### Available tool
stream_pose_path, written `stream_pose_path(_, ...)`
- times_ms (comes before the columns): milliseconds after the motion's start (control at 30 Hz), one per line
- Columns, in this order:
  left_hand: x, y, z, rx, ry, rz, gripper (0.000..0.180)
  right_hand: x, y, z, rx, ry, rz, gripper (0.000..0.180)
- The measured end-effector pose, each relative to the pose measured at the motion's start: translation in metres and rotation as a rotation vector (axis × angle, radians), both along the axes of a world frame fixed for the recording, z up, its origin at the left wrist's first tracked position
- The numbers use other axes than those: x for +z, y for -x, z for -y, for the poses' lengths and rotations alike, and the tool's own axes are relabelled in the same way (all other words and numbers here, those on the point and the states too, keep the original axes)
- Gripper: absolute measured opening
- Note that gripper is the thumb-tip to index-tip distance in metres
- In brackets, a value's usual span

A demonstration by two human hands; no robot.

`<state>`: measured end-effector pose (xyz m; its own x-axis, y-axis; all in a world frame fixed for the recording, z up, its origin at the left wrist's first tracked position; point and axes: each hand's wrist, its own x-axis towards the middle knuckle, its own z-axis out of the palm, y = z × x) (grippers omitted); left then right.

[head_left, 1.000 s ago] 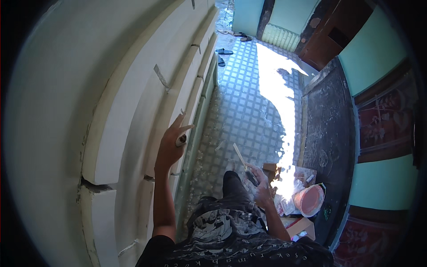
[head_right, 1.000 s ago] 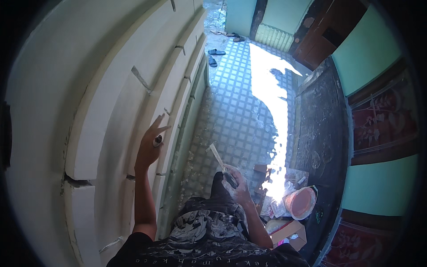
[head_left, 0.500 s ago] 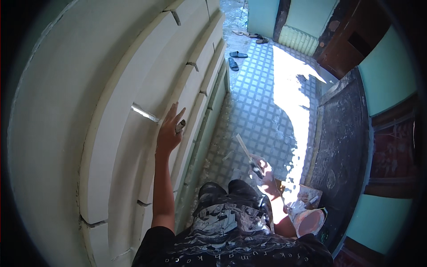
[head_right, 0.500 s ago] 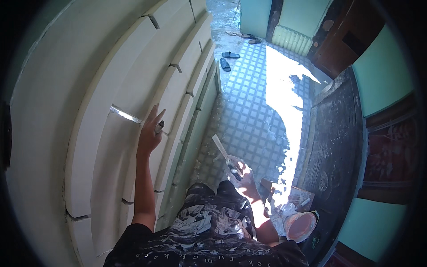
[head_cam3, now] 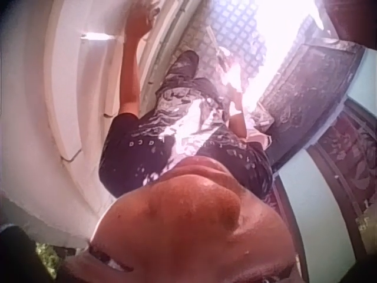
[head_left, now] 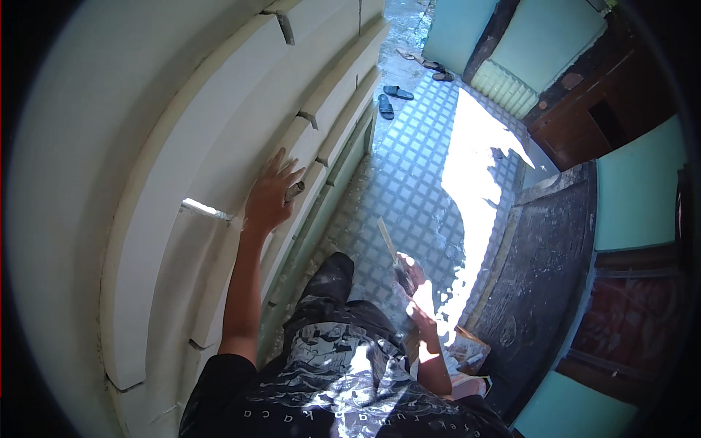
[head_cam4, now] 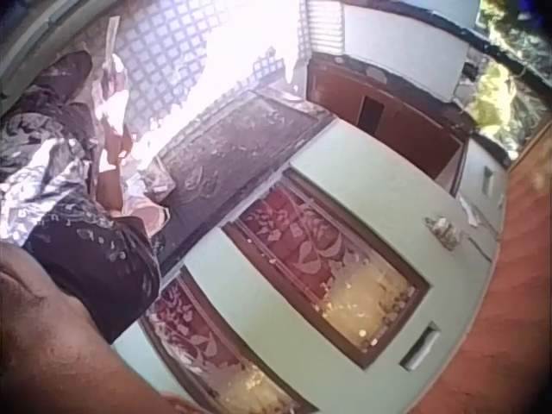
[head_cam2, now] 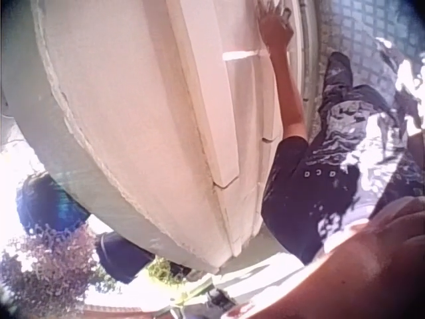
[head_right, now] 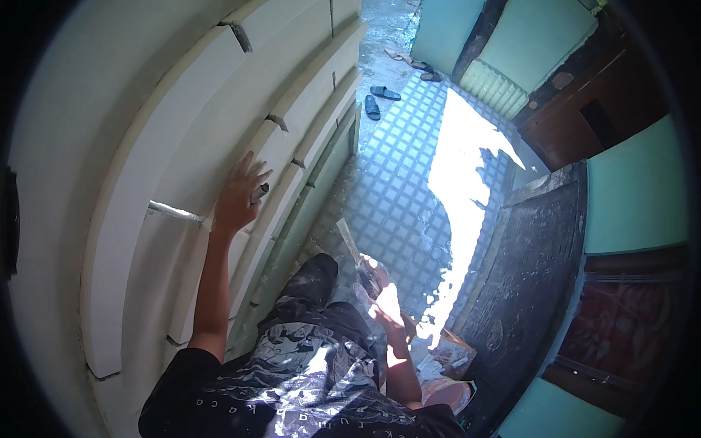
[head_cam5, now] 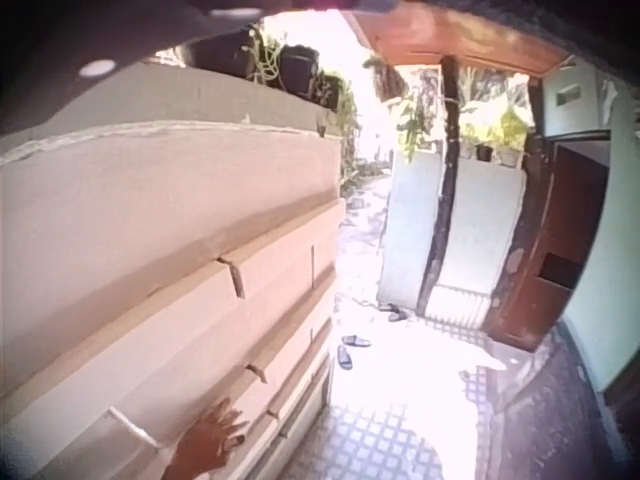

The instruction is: Applying and smoothing plaster or filler into cracks on a wall surface.

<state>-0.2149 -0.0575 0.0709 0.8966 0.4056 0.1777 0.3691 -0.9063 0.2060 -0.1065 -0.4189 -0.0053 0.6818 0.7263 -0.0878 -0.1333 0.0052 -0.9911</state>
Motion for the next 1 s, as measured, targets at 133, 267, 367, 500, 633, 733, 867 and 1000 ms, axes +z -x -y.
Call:
stream_pose_path(133,0.002,-0.032,-0.009,-0.049,-0.01,0.018,0.043,-0.007,-0.034,-0.021,0.079,0.206,0.103,0.058)
stream_pose_path(267,0.003,-0.05,-0.012,-0.209,1.176,0.301,0.048,0.023,-0.067,-0.062,0.095,0.299,0.052,0.058)
stream_pose_path(367,0.003,-0.06,0.008,-0.162,1.292,0.364,0.048,0.022,-0.088,-0.098,0.098,0.29,0.175,0.057)
stream_pose_path(500,-0.01,-0.061,0.022,-0.226,1.076,0.445,0.036,0.032,-0.112,-0.156,0.067,0.228,0.491,0.048)
stream_pose_path(633,-0.012,-0.05,0.027,-0.205,1.096,0.428,0.033,0.042,-0.133,-0.207,0.079,0.389,0.814,0.044)
stream_pose_path(733,-0.009,-0.048,0.024,-0.202,1.003,0.388,0.032,0.04,-0.168,-0.248,0.007,0.218,0.718,0.044)
stream_pose_path(867,0.015,-0.057,0.022,0.067,0.88,0.418,0.027,0.042,-0.224,-0.298,-0.105,0.112,0.742,0.044)
stream_pose_path(1000,0.012,-0.064,0.016,0.283,0.842,0.621,0.03,0.037,-0.283,-0.34,-0.16,0.14,0.822,0.044)
